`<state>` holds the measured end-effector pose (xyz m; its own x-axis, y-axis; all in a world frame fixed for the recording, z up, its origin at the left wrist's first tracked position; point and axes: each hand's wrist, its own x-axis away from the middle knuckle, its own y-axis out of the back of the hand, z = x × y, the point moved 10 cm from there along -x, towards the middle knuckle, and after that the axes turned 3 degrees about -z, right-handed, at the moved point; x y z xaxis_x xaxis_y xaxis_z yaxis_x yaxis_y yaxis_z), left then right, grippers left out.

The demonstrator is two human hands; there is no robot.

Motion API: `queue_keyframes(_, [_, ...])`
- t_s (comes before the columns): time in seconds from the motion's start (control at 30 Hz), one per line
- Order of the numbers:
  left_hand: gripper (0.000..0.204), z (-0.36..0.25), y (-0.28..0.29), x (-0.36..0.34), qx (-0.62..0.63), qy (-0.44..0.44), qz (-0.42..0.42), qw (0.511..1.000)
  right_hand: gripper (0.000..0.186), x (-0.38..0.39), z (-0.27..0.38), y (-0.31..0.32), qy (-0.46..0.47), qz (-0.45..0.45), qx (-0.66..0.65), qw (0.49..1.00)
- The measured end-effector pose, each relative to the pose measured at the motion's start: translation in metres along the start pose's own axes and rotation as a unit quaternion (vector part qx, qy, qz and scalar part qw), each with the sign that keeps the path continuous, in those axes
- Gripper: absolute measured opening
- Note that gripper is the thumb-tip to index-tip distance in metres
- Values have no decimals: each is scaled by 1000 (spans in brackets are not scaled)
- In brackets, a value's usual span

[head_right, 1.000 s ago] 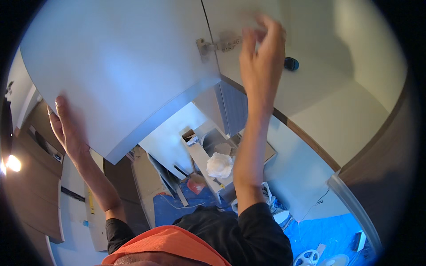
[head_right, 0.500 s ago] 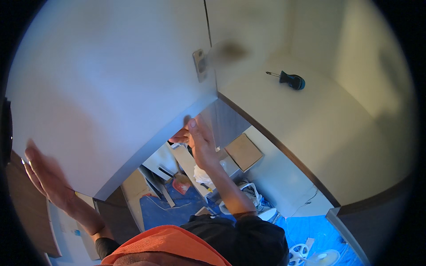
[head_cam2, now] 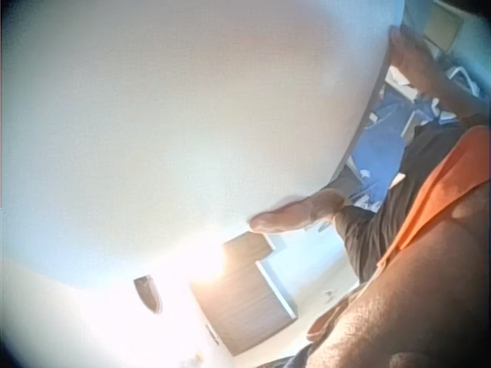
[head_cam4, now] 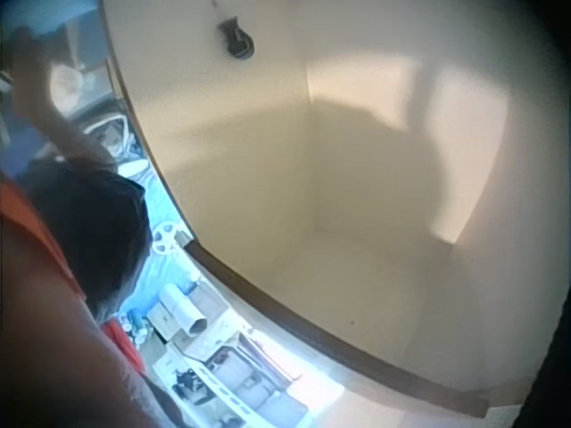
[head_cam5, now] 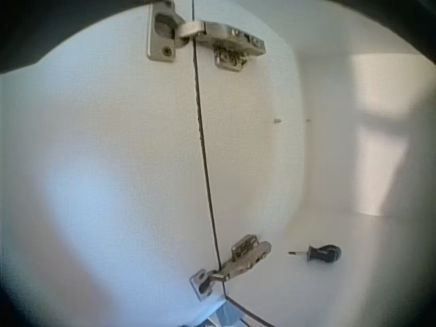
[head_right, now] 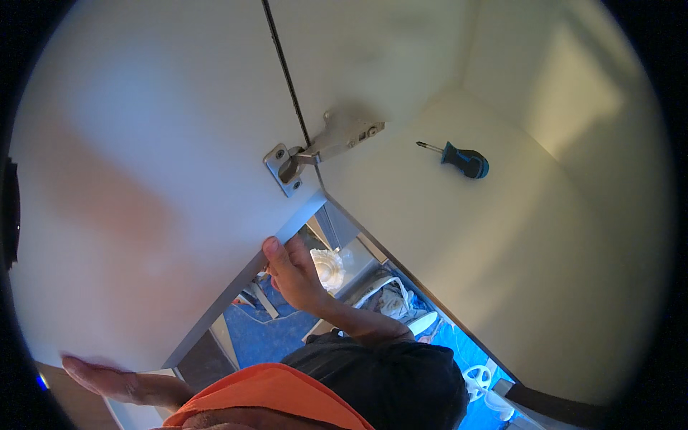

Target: The person removes a white cabinet door from its hinges, then picks up a second door and installs it onto the upper cabinet frame. They align the door with the hinges and secure it using a screwdriver. The work occurs in a kitchen under renovation with tools and debris on the floor.

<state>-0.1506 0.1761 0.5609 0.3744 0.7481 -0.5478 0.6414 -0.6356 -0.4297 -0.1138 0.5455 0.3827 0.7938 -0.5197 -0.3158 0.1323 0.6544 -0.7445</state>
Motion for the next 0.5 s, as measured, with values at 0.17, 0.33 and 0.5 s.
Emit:
queue_keyframes(0.17, [73, -2, -8, 3, -2, -17, 1, 1000, 50, 7, -12, 12, -28, -8, 11, 1000])
queue_keyframes(0.33, [72, -10, -13, 8, -5, -27, 13, 1000, 46, 2, 6, -3, 32, 44, 42, 998])
queue_keyframes(0.5, [70, -16, 1, 9, 1, -30, 25, 999, 35, -5, 34, 7, -16, 104, 450, 887])
